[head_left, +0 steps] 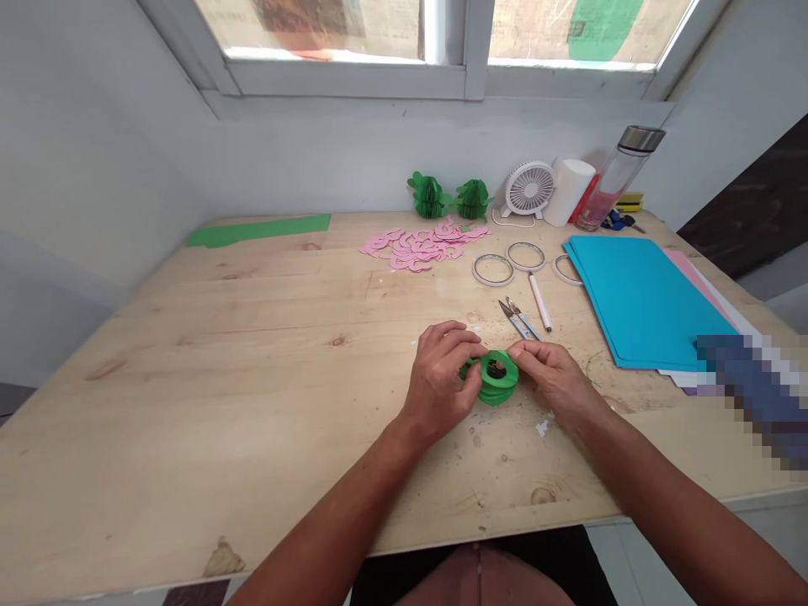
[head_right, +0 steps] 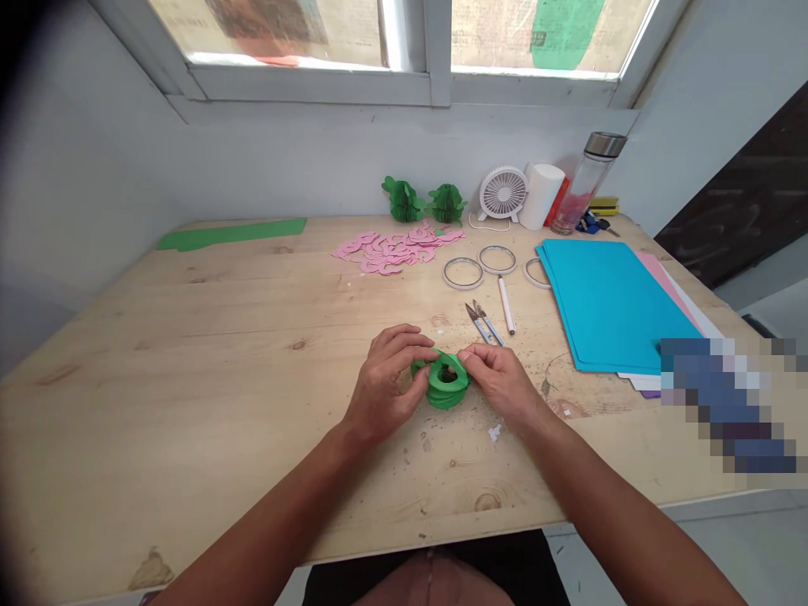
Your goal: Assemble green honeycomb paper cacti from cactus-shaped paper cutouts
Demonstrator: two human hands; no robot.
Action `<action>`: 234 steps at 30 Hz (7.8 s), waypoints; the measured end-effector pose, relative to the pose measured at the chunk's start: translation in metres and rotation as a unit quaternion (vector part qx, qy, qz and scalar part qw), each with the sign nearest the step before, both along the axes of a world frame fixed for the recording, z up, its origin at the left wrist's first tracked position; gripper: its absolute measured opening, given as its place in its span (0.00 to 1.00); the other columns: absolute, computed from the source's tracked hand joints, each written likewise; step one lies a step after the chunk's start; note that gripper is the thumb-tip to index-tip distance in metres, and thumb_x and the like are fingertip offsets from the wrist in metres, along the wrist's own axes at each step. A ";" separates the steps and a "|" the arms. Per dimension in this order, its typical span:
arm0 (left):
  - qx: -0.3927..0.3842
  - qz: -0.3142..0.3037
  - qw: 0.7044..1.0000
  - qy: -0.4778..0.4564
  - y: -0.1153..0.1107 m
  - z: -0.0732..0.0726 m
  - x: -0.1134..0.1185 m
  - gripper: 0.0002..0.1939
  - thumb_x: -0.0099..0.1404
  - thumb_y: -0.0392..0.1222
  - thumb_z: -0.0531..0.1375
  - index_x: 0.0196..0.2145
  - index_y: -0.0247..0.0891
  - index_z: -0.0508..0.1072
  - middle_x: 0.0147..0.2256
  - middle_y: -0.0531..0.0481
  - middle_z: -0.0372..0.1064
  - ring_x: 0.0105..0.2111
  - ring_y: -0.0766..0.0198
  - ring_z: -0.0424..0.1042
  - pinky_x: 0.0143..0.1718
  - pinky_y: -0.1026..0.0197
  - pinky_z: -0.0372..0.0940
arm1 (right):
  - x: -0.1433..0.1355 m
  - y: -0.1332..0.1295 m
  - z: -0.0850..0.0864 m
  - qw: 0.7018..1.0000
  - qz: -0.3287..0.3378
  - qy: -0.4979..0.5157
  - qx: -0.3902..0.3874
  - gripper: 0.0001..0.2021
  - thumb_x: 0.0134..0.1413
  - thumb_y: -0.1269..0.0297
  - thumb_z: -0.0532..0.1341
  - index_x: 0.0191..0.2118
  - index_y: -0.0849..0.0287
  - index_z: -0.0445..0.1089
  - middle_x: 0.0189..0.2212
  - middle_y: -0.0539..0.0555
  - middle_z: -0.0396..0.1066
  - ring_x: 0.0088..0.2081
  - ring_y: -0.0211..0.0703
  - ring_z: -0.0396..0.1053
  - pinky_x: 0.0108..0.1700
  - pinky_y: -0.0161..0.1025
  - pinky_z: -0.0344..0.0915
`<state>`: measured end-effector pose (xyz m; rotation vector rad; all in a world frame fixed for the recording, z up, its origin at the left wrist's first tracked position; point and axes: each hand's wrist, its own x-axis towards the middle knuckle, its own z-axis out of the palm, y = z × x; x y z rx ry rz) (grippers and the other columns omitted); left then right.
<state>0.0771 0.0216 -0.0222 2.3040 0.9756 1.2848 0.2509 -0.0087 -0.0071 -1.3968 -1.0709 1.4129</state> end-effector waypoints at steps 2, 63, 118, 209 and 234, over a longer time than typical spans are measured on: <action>0.000 0.002 1.000 0.001 0.000 0.000 0.000 0.08 0.58 0.31 0.56 0.34 0.39 0.72 0.37 0.48 0.74 0.47 0.55 0.67 0.50 0.47 0.63 | 0.000 0.000 0.000 1.000 -0.002 0.000 -0.001 0.18 0.46 0.48 0.63 0.24 0.60 0.67 0.21 0.47 0.62 0.24 0.34 0.56 0.29 0.34 0.53; 0.080 0.016 0.987 0.141 0.002 0.001 -0.003 0.11 0.60 0.35 0.57 0.41 0.41 0.73 0.42 0.45 0.71 0.51 0.48 0.63 0.53 0.42 0.56 | -0.002 0.001 0.001 0.995 -0.096 0.031 -0.013 0.19 0.41 0.48 0.67 0.24 0.60 0.67 0.18 0.46 0.63 0.20 0.32 0.54 0.22 0.32 0.49; 0.027 0.008 0.990 0.138 0.004 0.000 -0.004 0.12 0.59 0.38 0.59 0.43 0.39 0.70 0.44 0.45 0.71 0.53 0.47 0.61 0.54 0.43 0.56 | -0.001 0.001 -0.001 0.995 -0.096 0.027 -0.010 0.18 0.43 0.49 0.66 0.24 0.60 0.68 0.18 0.45 0.62 0.21 0.32 0.55 0.24 0.32 0.51; 0.020 -0.018 1.000 0.015 0.001 -0.004 0.001 0.02 0.61 0.35 0.59 0.31 0.39 0.70 0.28 0.51 0.72 0.37 0.59 0.68 0.43 0.52 0.61 | 0.004 -0.002 -0.005 0.901 0.030 -0.341 0.266 0.11 0.59 0.61 0.53 0.28 0.56 0.67 0.27 0.53 0.70 0.34 0.44 0.66 0.38 0.41 0.61; 0.116 -0.055 0.989 0.077 0.001 0.004 -0.001 0.09 0.63 0.33 0.56 0.25 0.39 0.65 0.23 0.54 0.69 0.34 0.63 0.68 0.43 0.55 0.59 | 0.002 -0.004 0.000 0.904 0.041 -0.330 0.270 0.11 0.57 0.62 0.55 0.25 0.56 0.66 0.26 0.52 0.71 0.32 0.43 0.66 0.37 0.41 0.61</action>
